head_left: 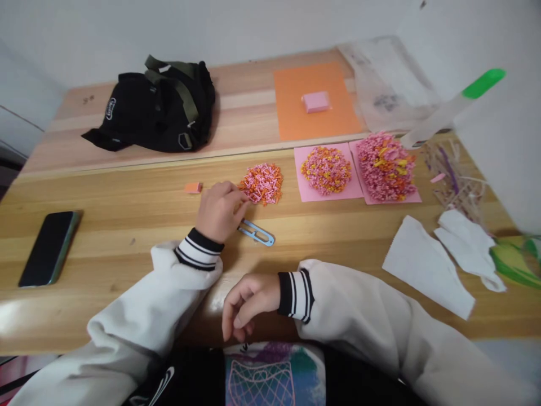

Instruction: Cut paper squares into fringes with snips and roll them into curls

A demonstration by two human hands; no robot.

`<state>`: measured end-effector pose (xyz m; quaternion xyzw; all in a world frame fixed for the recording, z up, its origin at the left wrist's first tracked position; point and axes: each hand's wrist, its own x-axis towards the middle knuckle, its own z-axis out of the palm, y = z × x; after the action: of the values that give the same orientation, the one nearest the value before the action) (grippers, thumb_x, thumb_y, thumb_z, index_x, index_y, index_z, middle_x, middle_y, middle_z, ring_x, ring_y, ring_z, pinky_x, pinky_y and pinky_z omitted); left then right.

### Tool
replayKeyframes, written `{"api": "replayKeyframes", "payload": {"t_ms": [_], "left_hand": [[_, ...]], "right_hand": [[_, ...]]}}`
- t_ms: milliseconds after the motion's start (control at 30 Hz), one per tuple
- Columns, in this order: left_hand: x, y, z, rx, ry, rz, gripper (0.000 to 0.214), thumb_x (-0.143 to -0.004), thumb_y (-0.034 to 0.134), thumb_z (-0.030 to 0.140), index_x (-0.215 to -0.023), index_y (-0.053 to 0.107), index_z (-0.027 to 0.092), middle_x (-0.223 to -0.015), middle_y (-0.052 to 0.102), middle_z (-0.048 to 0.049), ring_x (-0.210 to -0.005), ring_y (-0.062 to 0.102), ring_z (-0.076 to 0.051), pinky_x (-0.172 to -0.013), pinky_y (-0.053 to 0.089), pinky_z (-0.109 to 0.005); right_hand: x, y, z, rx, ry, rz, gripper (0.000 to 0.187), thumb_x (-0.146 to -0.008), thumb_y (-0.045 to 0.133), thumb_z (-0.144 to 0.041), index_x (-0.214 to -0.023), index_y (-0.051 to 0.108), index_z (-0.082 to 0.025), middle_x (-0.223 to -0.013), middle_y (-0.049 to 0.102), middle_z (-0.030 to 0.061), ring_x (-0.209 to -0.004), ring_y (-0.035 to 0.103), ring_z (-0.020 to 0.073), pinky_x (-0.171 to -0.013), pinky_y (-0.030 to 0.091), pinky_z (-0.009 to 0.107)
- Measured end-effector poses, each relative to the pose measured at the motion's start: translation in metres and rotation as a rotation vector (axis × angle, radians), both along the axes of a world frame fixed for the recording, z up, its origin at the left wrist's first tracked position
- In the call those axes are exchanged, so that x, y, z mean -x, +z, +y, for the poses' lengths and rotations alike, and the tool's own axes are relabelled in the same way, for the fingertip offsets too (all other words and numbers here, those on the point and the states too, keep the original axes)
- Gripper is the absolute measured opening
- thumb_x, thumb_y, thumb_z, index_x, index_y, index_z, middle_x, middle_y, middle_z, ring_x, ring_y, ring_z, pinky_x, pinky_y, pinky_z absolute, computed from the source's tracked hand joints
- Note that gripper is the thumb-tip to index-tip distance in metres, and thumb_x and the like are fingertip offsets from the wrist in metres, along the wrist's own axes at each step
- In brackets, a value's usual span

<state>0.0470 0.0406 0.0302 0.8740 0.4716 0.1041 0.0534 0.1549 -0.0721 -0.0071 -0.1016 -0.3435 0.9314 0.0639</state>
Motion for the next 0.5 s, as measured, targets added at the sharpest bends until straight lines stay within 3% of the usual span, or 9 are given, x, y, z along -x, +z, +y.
{"api": "replayKeyframes", "payload": {"t_ms": [200,367,500], "left_hand": [[0.013,-0.002,0.032,-0.107,-0.049,-0.21,0.026,-0.086,0.053,0.034,-0.099,0.07,0.019,-0.095,0.063,-0.0084,-0.09,0.058,-0.022,-0.08,0.046,-0.036],[0.047,0.008,0.037,-0.145,0.067,-0.253,0.022,-0.086,0.053,0.035,-0.094,0.068,0.021,-0.094,0.062,-0.0064,-0.094,0.058,-0.022,-0.088,0.046,-0.038],[0.088,0.005,0.041,-0.153,0.214,-0.273,0.019,-0.082,0.059,0.036,-0.086,0.067,0.02,-0.089,0.059,-0.0045,-0.091,0.057,-0.022,-0.088,0.047,-0.041]], "right_hand": [[-0.001,0.001,0.0,-0.013,0.003,-0.013,0.013,-0.076,0.055,0.002,-0.075,0.065,-0.007,-0.057,0.064,-0.0016,-0.051,0.057,0.0058,-0.055,0.043,0.018],[0.0,-0.002,-0.001,-0.02,-0.008,-0.013,0.011,-0.076,0.056,-0.002,-0.076,0.065,-0.007,-0.059,0.064,-0.0016,-0.052,0.057,0.0056,-0.058,0.044,0.018],[0.002,-0.007,-0.002,-0.026,-0.018,0.012,0.008,-0.075,0.058,-0.005,-0.076,0.065,-0.007,-0.059,0.065,-0.001,-0.053,0.058,0.0063,-0.058,0.044,0.019]]}}
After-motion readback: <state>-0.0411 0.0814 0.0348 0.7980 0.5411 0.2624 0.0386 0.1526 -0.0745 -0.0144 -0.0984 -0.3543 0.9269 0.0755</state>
